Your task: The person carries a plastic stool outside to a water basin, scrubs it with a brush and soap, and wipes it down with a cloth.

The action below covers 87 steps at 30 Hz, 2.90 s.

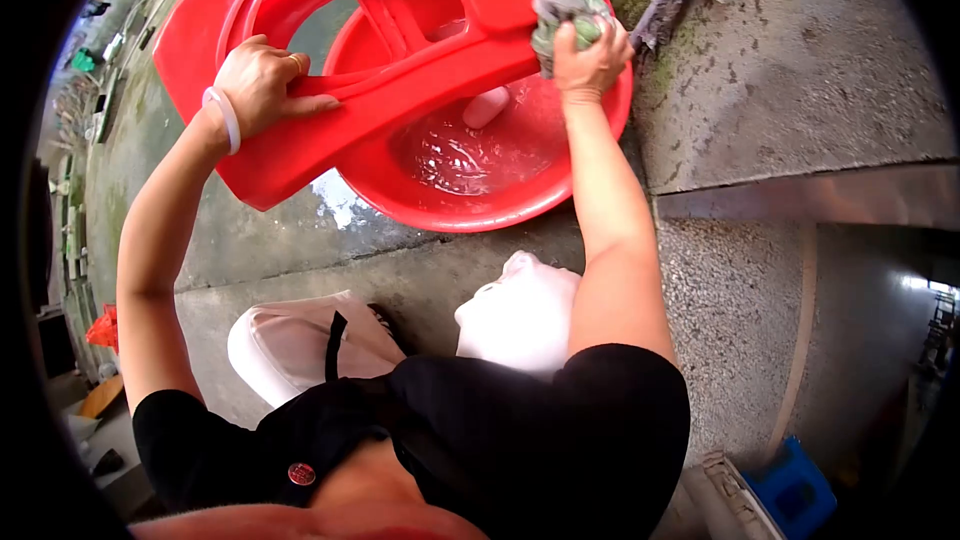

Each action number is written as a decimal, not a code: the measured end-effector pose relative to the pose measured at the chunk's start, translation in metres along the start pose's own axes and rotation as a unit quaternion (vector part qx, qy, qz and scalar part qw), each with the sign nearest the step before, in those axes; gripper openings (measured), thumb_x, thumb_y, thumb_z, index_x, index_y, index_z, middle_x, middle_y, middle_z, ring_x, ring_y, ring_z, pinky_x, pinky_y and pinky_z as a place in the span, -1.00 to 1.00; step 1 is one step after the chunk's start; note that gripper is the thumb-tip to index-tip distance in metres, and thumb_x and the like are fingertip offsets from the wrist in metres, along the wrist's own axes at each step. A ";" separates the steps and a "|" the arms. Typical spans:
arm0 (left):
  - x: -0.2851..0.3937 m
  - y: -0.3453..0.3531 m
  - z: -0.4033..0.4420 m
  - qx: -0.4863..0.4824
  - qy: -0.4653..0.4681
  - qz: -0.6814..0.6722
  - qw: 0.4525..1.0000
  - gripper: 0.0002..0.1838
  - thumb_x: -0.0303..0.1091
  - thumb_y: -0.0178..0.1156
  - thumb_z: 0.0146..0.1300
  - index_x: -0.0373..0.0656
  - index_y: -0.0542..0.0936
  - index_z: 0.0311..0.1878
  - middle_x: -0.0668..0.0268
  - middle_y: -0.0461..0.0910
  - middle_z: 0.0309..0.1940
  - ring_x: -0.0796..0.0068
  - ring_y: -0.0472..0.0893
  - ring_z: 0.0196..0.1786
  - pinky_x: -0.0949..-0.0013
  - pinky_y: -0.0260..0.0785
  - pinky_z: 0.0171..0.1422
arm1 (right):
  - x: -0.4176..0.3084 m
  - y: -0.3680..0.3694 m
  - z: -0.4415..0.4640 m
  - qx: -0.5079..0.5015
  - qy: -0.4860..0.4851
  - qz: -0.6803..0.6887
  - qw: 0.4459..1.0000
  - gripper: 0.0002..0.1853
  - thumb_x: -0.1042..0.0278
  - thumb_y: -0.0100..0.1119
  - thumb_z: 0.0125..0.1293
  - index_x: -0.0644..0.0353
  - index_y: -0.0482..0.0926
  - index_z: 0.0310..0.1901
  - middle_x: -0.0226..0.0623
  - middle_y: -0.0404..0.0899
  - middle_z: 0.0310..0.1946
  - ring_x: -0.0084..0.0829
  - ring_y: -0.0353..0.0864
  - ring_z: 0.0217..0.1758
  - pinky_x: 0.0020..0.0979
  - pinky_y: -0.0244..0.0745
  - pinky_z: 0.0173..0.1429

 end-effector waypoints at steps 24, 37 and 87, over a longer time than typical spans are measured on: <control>-0.014 -0.013 -0.021 0.001 -0.120 -0.048 0.992 -0.41 0.24 0.25 0.03 -0.21 0.55 -0.61 0.12 0.47 -0.73 0.08 0.54 -0.57 0.12 0.39 -0.43 | 0.021 -0.039 0.069 -0.038 0.377 0.611 0.695 -0.58 0.06 -0.15 0.30 0.22 0.53 -0.08 -0.30 0.61 -0.20 -0.33 0.64 -0.18 -0.31 0.57 -0.09; -0.010 -0.020 -0.038 -0.011 -0.035 -0.055 0.998 -0.43 0.22 0.32 -0.07 -0.13 0.45 -0.71 0.21 0.44 -0.75 0.16 0.47 -0.58 0.26 0.30 -0.27 | 0.072 0.051 0.044 0.071 0.419 0.324 0.845 -0.52 0.07 0.09 0.12 0.45 0.59 -0.23 -0.07 0.64 -0.34 -0.23 0.63 -0.28 -0.24 0.52 -0.14; 0.122 0.109 -0.046 -0.176 0.193 0.103 0.960 -0.81 -0.33 0.05 0.05 -0.12 0.64 -0.51 0.24 0.62 -0.43 0.32 0.60 -0.31 0.28 0.35 -0.23 | 0.020 0.024 0.126 -0.435 -0.018 -0.057 0.898 -0.62 0.10 0.01 0.20 0.22 0.64 -0.16 0.05 0.46 -0.01 -0.02 0.46 0.05 -0.25 0.34 0.18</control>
Point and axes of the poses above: each hand's wrist, its own z-axis towards the middle knuckle, its own y-axis out of the palm, x = y × z, the point moved 5 cm from there along z, towards the middle knuckle
